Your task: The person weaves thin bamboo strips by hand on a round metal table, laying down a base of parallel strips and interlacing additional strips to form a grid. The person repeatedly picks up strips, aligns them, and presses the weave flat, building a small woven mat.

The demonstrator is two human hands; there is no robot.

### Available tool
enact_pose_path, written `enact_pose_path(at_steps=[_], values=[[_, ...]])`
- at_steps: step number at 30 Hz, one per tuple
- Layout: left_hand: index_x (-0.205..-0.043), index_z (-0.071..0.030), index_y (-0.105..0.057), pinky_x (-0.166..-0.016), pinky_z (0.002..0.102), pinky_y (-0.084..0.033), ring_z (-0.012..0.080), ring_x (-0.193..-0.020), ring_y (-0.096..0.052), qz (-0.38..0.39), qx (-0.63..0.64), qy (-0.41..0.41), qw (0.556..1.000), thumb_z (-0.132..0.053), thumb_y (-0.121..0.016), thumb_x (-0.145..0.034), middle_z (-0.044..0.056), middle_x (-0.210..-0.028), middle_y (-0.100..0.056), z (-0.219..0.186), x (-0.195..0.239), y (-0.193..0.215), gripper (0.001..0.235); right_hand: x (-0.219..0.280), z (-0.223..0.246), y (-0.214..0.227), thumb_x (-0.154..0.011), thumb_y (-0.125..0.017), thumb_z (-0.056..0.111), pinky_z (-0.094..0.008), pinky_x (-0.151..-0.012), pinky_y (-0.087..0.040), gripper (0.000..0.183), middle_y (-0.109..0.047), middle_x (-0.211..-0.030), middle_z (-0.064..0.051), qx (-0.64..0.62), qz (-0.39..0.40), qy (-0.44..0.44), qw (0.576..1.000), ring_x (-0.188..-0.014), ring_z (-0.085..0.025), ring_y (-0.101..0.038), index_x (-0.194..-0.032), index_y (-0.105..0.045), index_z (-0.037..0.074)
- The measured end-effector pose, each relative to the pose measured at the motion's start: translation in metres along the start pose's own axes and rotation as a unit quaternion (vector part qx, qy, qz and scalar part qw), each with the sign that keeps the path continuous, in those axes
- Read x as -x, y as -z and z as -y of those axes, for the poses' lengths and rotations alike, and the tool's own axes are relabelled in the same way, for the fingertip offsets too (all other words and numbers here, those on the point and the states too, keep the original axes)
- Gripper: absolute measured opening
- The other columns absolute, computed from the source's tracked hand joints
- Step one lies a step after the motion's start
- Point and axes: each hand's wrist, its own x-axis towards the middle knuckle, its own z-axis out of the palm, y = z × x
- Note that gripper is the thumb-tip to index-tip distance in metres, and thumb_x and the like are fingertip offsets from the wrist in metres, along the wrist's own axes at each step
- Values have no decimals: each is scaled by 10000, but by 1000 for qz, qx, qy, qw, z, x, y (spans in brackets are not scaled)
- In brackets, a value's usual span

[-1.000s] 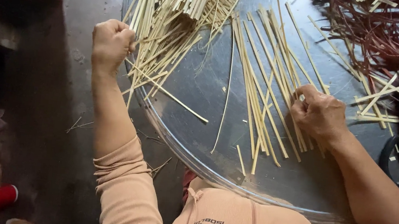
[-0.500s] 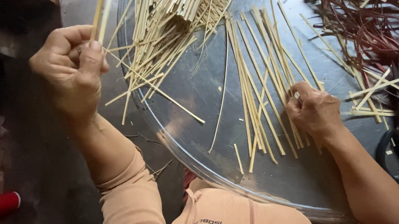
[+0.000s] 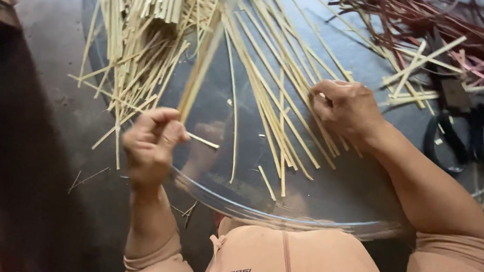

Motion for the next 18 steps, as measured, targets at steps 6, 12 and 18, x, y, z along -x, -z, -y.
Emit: enact_pose_path(at_steps=[6,12,18], values=[[-859,65,-564,-516,242,-455,141,-489,-537,83,67,55,993,-5,-561,-775,122,-512,-556,24,25,-24,110,-6,1,11,-731,-651,136,-283,-423,-436,214,-572,-631,-98,-161,-48,-8,986,-511,-204,-559,-933,-635,65],[-825,59,-584,-480,262,-463,145,-481,-553,165,72,83,980,-5,-580,-738,139,-506,-584,15,36,-32,108,-7,32,30,-766,-528,-2,-193,-406,-490,335,-594,-778,-110,-580,32,-140,802,-549,-120,-583,-1099,-507,-19],[-898,-51,-585,-496,197,-456,85,-534,-554,204,-24,104,973,-87,-564,-780,32,-673,-603,17,41,-34,125,-6,27,38,-782,-481,-85,-202,-504,-515,282,-550,-972,-161,-524,18,-73,848,-594,-143,-578,-1061,-502,-55]])
